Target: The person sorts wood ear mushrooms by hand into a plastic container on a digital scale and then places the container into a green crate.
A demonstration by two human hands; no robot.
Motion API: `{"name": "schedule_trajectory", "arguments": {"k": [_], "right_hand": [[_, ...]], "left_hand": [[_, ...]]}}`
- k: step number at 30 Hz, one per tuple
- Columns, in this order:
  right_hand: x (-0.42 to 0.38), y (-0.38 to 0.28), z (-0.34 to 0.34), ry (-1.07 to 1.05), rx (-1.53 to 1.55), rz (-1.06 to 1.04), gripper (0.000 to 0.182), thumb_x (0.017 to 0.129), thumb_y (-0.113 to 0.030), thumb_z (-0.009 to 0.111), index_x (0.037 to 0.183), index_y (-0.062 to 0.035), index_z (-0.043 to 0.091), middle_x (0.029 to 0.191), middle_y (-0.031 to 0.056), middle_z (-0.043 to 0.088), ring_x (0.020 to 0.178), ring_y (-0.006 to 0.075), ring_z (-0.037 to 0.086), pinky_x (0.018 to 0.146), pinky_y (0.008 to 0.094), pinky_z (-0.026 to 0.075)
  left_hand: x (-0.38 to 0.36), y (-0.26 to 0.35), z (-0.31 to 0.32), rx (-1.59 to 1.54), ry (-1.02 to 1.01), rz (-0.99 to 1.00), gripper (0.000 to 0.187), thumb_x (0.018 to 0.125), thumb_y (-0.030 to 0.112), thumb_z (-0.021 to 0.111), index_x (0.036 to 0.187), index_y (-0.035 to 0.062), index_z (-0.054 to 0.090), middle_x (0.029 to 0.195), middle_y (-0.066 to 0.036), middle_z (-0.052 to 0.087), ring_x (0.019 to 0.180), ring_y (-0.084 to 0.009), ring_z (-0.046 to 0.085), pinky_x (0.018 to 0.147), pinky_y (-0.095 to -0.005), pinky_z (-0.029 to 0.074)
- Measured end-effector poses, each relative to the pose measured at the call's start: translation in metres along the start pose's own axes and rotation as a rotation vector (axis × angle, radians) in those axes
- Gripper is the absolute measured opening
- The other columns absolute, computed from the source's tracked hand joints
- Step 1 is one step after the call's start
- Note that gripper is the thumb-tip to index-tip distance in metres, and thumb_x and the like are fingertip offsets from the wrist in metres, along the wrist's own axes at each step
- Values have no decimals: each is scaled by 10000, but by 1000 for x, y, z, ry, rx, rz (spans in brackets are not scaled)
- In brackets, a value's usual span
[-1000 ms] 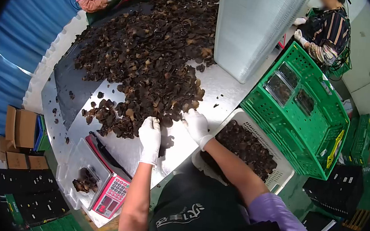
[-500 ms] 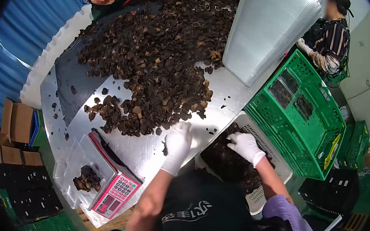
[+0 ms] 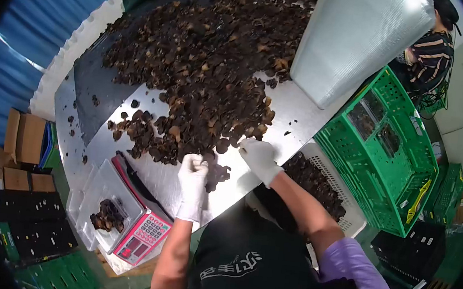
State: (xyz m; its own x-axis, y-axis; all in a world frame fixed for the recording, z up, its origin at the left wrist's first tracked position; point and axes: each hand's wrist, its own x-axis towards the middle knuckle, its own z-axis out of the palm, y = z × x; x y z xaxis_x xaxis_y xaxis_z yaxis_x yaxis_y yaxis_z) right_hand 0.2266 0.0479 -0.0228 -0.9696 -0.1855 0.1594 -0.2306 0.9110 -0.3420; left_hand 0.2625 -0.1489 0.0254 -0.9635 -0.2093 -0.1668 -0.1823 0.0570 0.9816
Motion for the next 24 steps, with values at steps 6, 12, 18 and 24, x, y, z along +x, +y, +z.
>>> {"name": "schedule_trajectory", "arguments": {"k": [6, 12, 18, 24], "right_hand": [[-70, 39, -108, -711, -148, 46, 209, 775, -322, 650, 842, -123, 652, 724, 93, 649, 713, 286, 649, 638, 400, 503], [-62, -7, -74, -259, 224, 89, 214, 813, -281, 635, 951, -119, 659, 814, 83, 663, 731, 293, 648, 635, 374, 506], [-28, -68, -4, -200, 250, -20, 361, 752, -210, 669, 1087, -86, 614, 1077, 127, 581, 934, 290, 611, 805, 382, 493], [-30, -55, -6, -441, 268, 121, 405, 751, -264, 715, 1102, -80, 632, 929, 119, 620, 889, 286, 616, 778, 374, 499]], "left_hand": [[-35, -1, -77, -548, -63, -441, 185, 899, 101, 557, 1044, 6, 620, 900, -54, 651, 734, -121, 595, 655, -219, 475], [-42, -38, -70, -358, -103, -341, 158, 916, 151, 585, 945, 7, 643, 776, -40, 612, 660, -103, 549, 574, -209, 429], [-36, -70, -25, 442, -88, -117, 284, 762, 219, 740, 970, 67, 620, 721, -62, 583, 607, -188, 580, 576, -317, 483], [-30, -57, -33, 967, -164, 211, 249, 736, 245, 710, 856, 81, 567, 811, -124, 616, 737, -327, 636, 655, -407, 501]]}}
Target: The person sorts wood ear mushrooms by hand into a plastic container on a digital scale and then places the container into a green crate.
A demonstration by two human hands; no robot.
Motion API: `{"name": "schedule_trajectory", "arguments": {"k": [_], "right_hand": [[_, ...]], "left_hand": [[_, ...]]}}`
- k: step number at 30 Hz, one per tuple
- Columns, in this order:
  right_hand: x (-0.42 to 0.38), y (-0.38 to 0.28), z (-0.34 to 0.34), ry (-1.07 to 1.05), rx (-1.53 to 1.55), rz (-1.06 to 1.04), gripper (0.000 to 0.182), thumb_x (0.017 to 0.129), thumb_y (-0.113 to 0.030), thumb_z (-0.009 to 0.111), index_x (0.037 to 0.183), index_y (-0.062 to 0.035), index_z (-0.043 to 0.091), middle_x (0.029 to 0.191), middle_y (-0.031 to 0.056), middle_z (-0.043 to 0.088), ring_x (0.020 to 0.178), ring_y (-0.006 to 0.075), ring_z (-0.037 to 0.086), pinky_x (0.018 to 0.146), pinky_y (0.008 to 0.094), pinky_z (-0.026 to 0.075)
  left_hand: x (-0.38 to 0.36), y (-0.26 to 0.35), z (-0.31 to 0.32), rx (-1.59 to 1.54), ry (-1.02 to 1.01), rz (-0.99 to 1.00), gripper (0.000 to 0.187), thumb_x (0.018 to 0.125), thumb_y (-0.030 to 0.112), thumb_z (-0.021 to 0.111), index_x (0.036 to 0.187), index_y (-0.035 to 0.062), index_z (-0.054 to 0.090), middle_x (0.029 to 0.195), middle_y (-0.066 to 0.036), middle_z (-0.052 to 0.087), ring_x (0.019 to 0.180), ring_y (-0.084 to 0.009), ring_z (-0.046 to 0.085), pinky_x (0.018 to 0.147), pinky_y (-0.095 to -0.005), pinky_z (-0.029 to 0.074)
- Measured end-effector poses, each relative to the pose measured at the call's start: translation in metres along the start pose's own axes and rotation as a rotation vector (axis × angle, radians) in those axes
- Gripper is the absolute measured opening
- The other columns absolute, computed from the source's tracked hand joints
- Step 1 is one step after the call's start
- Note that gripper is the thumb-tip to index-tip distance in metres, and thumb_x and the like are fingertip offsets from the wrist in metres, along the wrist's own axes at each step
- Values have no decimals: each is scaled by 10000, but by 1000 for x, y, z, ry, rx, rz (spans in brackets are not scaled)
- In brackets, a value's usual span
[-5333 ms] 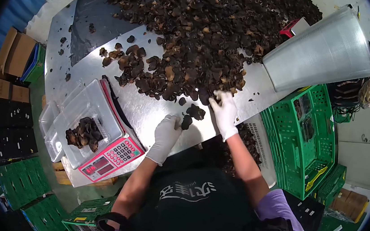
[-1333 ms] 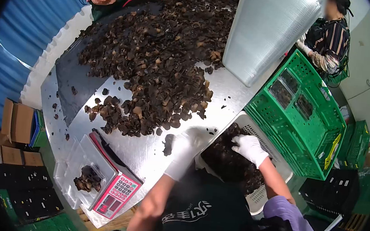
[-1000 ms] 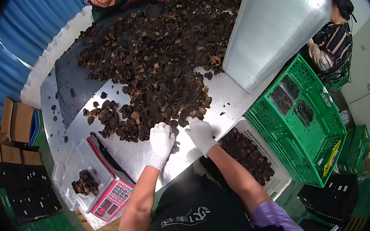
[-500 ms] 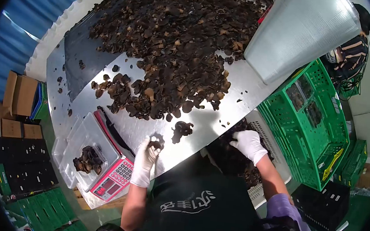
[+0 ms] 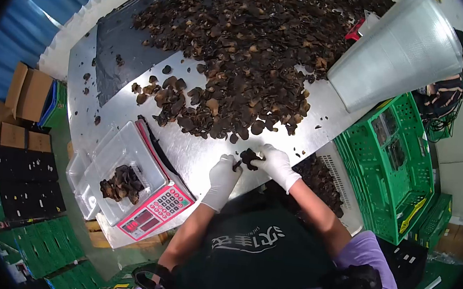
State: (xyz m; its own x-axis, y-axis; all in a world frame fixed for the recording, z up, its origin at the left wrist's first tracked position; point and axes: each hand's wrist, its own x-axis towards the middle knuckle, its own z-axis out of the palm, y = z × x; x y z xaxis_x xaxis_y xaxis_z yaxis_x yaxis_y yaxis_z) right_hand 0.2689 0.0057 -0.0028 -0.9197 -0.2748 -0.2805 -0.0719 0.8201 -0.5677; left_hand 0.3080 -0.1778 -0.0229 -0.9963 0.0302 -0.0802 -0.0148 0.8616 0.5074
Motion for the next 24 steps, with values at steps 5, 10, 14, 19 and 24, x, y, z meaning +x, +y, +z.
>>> {"name": "schedule_trajectory", "arguments": {"k": [5, 10, 14, 19, 24], "right_hand": [[42, -5, -19, 334, -130, -111, 457, 773, -281, 703, 1154, -53, 598, 839, 133, 645, 793, 307, 639, 744, 378, 508], [63, -14, -27, 204, -295, -61, 283, 812, -244, 618, 1024, -59, 638, 810, 162, 659, 783, 319, 652, 745, 434, 491], [18, -6, -53, 158, 379, 42, 223, 854, -167, 535, 975, -34, 667, 836, 126, 677, 742, 224, 660, 651, 330, 509], [-35, 59, -42, -117, 1451, 153, 411, 808, 69, 494, 1215, 26, 525, 1141, 154, 598, 855, 196, 639, 696, 257, 536], [-62, 48, -29, -73, 1609, 206, 397, 845, 62, 538, 1237, 11, 504, 1070, 101, 598, 773, 145, 628, 657, 199, 545]], "left_hand": [[-13, -10, -8, -548, -45, -220, 213, 793, 59, 641, 1003, 35, 615, 886, -102, 654, 752, -193, 640, 717, -298, 506], [-14, -10, -9, -823, 59, -136, 286, 805, -2, 634, 1090, 19, 626, 1056, -82, 657, 905, -175, 635, 821, -281, 493], [-2, 13, -22, -431, 43, 33, 259, 772, 71, 648, 1030, 75, 652, 1049, -99, 643, 894, -250, 644, 788, -327, 513], [10, 29, -15, -142, -24, 317, 443, 713, 121, 682, 1149, 124, 604, 1169, -117, 554, 910, -311, 626, 751, -401, 523], [13, 30, 15, 108, -221, 295, 361, 731, 267, 646, 1063, 132, 611, 1030, -150, 547, 850, -324, 613, 716, -407, 516]]}}
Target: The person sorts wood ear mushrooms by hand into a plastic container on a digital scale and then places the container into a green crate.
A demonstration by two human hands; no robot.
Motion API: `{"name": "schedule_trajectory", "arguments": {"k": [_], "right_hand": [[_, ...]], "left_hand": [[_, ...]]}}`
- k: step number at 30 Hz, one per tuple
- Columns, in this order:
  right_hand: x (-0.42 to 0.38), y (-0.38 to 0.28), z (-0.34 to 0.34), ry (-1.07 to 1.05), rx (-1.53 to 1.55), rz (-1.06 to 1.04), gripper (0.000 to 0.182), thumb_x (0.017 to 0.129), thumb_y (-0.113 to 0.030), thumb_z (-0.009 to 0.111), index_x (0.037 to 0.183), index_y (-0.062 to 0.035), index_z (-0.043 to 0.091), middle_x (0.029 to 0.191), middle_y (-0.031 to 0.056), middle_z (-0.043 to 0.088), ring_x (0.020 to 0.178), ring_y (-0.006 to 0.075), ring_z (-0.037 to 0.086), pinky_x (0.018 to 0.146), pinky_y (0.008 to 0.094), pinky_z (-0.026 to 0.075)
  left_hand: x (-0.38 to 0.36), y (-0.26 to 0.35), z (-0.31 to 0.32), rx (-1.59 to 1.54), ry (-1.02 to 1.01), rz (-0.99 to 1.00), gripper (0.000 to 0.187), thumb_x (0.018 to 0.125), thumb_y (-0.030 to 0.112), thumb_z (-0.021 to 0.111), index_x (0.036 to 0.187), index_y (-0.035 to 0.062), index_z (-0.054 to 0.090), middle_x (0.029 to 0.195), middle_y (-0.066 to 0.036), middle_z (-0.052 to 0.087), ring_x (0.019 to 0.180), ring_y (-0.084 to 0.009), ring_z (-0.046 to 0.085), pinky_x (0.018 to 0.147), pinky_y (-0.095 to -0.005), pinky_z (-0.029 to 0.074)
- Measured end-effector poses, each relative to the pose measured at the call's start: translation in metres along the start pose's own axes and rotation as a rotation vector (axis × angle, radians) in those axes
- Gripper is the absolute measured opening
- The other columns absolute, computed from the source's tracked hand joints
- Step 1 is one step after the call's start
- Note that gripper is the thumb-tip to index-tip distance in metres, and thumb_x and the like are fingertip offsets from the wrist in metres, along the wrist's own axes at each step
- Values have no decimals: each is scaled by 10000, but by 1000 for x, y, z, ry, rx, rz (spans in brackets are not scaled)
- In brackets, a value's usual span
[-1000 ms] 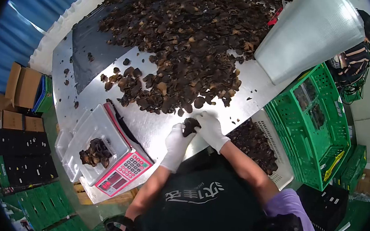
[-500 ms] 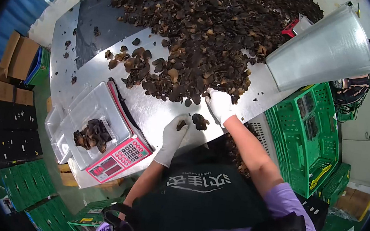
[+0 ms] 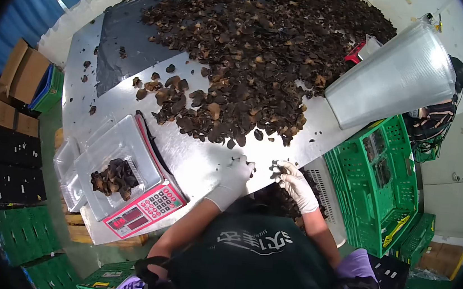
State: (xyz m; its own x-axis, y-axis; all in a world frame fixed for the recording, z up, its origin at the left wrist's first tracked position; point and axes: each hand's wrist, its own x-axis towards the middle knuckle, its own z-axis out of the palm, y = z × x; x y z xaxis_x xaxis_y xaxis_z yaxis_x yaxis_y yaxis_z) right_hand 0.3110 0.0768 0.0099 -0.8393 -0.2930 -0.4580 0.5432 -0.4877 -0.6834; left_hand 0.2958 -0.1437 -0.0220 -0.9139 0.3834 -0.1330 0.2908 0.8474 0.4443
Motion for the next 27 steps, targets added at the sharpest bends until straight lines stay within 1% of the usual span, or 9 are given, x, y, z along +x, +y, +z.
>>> {"name": "schedule_trajectory", "arguments": {"k": [5, 13, 14, 15, 16, 18, 19, 23, 27], "right_hand": [[4, 2, 19, 105, -303, 42, 262, 900, -49, 545, 1152, -16, 605, 919, 48, 656, 686, 75, 599, 547, 165, 420], [65, 20, 155, -278, -692, 38, 320, 918, -104, 535, 1209, 28, 546, 1025, 90, 650, 857, 175, 633, 769, 242, 500], [67, 34, 173, -488, -1246, -507, 368, 915, -157, 556, 1247, -1, 533, 1072, 102, 639, 947, 229, 625, 852, 276, 479], [69, 38, 216, -480, -841, -295, 324, 905, -141, 563, 1209, -28, 563, 1020, 90, 655, 878, 160, 613, 771, 286, 485], [55, 29, 264, -474, -1073, -387, 335, 886, -134, 570, 1208, -43, 571, 1034, 137, 647, 905, 201, 630, 802, 311, 487], [67, 52, 301, -728, -1115, -815, 381, 855, -167, 607, 1210, -36, 557, 1048, 171, 624, 919, 322, 620, 799, 386, 490], [74, 72, 318, -729, -1293, -1014, 483, 857, -287, 613, 1251, -27, 508, 1017, 146, 610, 859, 272, 626, 742, 391, 482], [68, 74, 335, -752, -1620, -926, 647, 859, -392, 593, 1371, -50, 394, 1156, 135, 555, 1026, 253, 554, 872, 376, 415], [132, 50, 243, -197, -1778, -1151, 234, 747, -186, 635, 964, -99, 626, 1030, 43, 619, 967, 231, 571, 751, 369, 402]], "left_hand": [[-5, -19, 28, -174, 257, 162, 130, 702, 115, 633, 827, 81, 619, 894, -118, 568, 785, -298, 604, 686, -403, 492], [-124, -48, -167, -418, 950, -365, 186, 709, -24, 639, 873, 64, 633, 870, -87, 599, 791, -195, 602, 700, -297, 492], [-146, -57, -187, -242, 1060, -421, 185, 672, -22, 654, 834, 55, 609, 842, -92, 561, 781, -244, 569, 725, -335, 470], [-164, -69, -193, -265, 1182, -545, 181, 689, -20, 660, 849, 47, 612, 860, -87, 562, 775, -223, 564, 738, -324, 466], [-184, -92, -190, -270, 1264, -572, 188, 698, -10, 671, 870, 43, 617, 877, -78, 565, 797, -213, 561, 754, -329, 463], [-207, -112, -192, -201, 1263, -747, 207, 705, 22, 695, 898, 42, 620, 917, -82, 578, 891, -242, 549, 834, -357, 442], [-214, -128, -183, -140, 1226, -794, 232, 700, 39, 708, 914, 46, 620, 946, -83, 587, 946, -256, 538, 870, -376, 430], [-219, -146, -151, 257, 1035, -831, 505, 679, 108, 741, 1162, 78, 598, 1204, -125, 558, 1163, -327, 447, 1018, -453, 344], [-217, -138, -157, 210, 1114, -850, 603, 725, 113, 727, 1288, 65, 517, 1308, -162, 482, 1255, -340, 383, 1064, -473, 295]]}}
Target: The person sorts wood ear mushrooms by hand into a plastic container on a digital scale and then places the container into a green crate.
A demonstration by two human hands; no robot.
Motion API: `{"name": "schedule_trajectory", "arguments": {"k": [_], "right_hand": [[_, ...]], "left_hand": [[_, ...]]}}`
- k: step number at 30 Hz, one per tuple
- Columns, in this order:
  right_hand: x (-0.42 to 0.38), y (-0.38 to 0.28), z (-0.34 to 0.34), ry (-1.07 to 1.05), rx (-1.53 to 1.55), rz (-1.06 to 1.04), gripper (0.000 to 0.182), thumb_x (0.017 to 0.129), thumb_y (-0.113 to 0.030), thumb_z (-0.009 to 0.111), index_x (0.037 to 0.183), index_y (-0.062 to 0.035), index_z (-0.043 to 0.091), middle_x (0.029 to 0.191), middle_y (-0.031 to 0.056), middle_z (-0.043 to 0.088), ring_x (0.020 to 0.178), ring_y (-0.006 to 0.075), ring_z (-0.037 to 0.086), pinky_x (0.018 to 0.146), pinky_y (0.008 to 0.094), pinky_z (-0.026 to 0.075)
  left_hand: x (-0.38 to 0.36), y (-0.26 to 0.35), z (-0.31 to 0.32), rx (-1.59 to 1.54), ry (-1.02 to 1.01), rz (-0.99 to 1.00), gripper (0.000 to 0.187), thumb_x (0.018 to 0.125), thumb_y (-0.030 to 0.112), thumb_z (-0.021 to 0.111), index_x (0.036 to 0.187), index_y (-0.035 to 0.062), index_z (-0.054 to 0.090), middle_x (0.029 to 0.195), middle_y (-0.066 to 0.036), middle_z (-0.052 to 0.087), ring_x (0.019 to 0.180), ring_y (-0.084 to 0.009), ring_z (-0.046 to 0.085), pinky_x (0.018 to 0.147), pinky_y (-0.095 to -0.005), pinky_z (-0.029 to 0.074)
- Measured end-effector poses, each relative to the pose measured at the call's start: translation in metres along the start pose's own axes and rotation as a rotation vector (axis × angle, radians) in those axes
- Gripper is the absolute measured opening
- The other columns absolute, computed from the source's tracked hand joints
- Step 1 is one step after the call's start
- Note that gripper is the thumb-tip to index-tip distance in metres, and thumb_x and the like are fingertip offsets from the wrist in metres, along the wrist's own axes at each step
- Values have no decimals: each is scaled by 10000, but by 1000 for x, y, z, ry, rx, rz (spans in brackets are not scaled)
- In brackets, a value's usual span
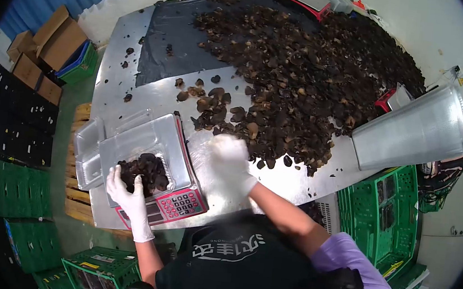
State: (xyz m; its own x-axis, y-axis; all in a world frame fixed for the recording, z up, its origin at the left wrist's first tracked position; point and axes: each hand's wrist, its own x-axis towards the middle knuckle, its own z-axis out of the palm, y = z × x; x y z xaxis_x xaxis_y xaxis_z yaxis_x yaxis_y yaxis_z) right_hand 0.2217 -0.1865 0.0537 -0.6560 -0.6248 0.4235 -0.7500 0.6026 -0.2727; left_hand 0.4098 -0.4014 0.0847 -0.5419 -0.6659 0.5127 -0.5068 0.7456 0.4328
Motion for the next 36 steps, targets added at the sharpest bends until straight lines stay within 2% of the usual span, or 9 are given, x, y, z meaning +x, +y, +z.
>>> {"name": "schedule_trajectory", "arguments": {"k": [6, 14, 18, 21, 24, 28, 31, 34, 36], "right_hand": [[-53, 108, -12, -191, -229, 363, 161, 731, -146, 669, 876, -89, 629, 1032, 68, 580, 981, 237, 521, 818, 385, 381], [-95, 107, -75, 198, 208, 242, 47, 768, -124, 649, 804, -101, 631, 944, 68, 623, 920, 272, 575, 746, 383, 431], [-164, 107, -152, -735, 2, 270, 103, 790, -136, 645, 878, -84, 638, 958, 92, 647, 896, 285, 617, 733, 416, 471], [-190, 111, -165, -953, -138, 384, 222, 780, -174, 653, 988, -97, 644, 958, 87, 655, 883, 284, 627, 783, 409, 488], [-171, 112, -124, -472, 76, 384, 301, 756, -163, 671, 1047, -96, 636, 928, 121, 644, 904, 293, 617, 794, 404, 491], [-107, 104, -60, -139, 88, 458, 359, 748, -165, 687, 1091, -78, 629, 940, 138, 617, 880, 316, 605, 801, 410, 487], [-91, 112, -21, -236, -21, 350, 341, 744, -170, 680, 1072, -91, 632, 923, 107, 604, 872, 288, 604, 761, 389, 492], [-88, 118, -23, -306, 130, 490, 252, 779, -188, 648, 1010, -87, 664, 910, 105, 622, 845, 288, 622, 762, 380, 494], [-92, 119, -38, -26, 380, 506, 225, 820, -110, 625, 1018, -15, 669, 924, 112, 663, 808, 247, 649, 733, 341, 505]], "left_hand": [[2, 90, -6, -241, -39, 271, 423, 738, 33, 644, 1155, 38, 577, 1248, -155, 507, 1219, -338, 415, 1059, -461, 304], [-67, 168, 133, -522, -776, 487, 322, 758, 150, 655, 1066, 57, 627, 1078, -107, 611, 1037, -300, 555, 897, -397, 453], [-61, 207, 169, -214, -785, 592, 373, 733, 181, 684, 1083, 80, 605, 995, -108, 591, 974, -293, 567, 821, -392, 469], [-63, 210, 185, -29, -804, 610, 359, 734, 197, 692, 1067, 103, 595, 952, -91, 577, 941, -272, 573, 781, -386, 469], [-62, 204, 178, -52, -742, 610, 274, 726, 203, 708, 958, 103, 604, 916, -76, 575, 906, -259, 582, 759, -393, 469], [-73, 181, 159, -455, -628, 381, 182, 733, 138, 721, 853, 49, 617, 843, -70, 597, 800, -221, 599, 702, -363, 486], [-83, 145, 158, -1102, -1154, -450, 117, 858, 98, 630, 950, 27, 613, 874, -56, 664, 779, -181, 628, 687, -304, 498], [-90, 121, 159, -1486, -1266, -719, 197, 868, 62, 558, 1053, 25, 614, 1002, -106, 678, 878, -215, 653, 764, -282, 515], [-81, 120, 139, -1528, -1338, -743, 371, 834, -50, 476, 1188, 21, 561, 1100, -65, 623, 935, -155, 619, 753, -264, 519]]}}
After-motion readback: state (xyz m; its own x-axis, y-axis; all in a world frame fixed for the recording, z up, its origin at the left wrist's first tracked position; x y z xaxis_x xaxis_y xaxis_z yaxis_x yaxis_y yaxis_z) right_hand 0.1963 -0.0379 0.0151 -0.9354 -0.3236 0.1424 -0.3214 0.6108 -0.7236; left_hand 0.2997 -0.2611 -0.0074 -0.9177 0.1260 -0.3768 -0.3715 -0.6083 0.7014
